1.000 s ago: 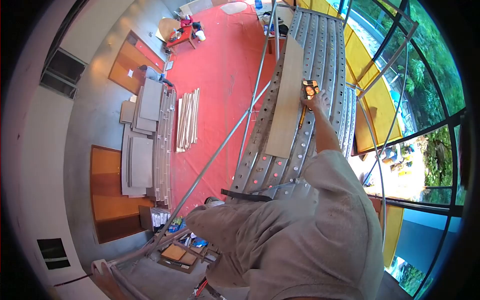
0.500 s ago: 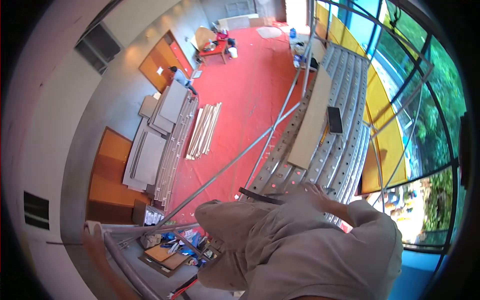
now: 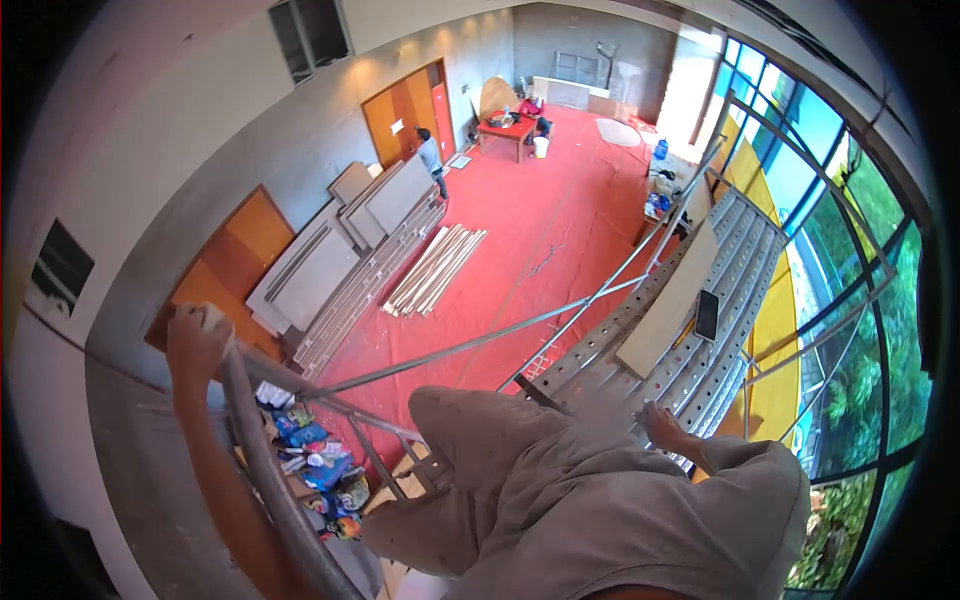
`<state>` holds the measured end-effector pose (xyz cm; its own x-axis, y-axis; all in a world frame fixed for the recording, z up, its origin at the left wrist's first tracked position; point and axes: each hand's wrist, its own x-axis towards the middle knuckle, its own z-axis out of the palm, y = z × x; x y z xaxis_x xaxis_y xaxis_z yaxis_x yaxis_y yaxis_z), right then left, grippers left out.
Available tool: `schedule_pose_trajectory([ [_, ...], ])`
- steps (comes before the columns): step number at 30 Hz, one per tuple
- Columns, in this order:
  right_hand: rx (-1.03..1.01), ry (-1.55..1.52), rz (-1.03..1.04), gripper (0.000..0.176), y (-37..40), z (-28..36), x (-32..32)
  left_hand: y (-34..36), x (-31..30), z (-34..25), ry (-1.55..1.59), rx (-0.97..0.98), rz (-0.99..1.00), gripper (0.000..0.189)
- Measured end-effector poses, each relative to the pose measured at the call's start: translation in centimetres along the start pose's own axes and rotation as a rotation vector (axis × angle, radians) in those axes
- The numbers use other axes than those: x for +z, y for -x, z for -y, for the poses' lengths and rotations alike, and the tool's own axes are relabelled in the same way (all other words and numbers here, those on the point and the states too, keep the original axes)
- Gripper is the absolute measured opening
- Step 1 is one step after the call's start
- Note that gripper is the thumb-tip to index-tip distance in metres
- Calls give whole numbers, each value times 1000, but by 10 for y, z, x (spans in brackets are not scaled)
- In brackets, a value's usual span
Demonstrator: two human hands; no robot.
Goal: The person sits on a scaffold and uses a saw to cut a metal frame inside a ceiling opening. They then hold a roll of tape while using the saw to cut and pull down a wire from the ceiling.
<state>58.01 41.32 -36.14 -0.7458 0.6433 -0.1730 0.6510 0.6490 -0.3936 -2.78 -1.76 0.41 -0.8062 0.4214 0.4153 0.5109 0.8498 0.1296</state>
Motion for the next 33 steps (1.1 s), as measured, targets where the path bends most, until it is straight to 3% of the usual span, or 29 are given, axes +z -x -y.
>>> schedule_pose_trajectory([
  [2,7,-7,-110,25,-11,-5,11,-5,3,7,-33,36,46,44],
  [5,34,-184,-87,30,-30,32,-5,-5,1,4,-49,-26,74,45],
  [6,73,-116,-16,35,-44,27,7,-5,1,2,-44,-45,71,45],
  [12,-89,-169,-142,41,-78,113,43,-1,-1,-5,-42,-38,24,45],
  [15,-140,-185,-64,39,-105,107,76,1,9,5,13,-42,-47,46],
  [16,-255,-147,-64,34,-120,87,92,4,11,5,65,-80,-67,48],
  [20,-458,-234,-192,34,-123,100,75,12,5,0,187,-75,-231,61],
  [23,-391,-196,-121,35,-117,118,63,6,3,2,174,-60,-133,60],
  [26,-514,-264,-192,36,-117,126,56,9,-14,-12,195,-145,-76,64],
  [28,-608,-304,-290,36,-117,134,52,4,-15,-8,215,-97,-214,64],
  [33,-559,-273,-190,33,-113,141,42,1,-21,-3,309,-54,-433,64],
])
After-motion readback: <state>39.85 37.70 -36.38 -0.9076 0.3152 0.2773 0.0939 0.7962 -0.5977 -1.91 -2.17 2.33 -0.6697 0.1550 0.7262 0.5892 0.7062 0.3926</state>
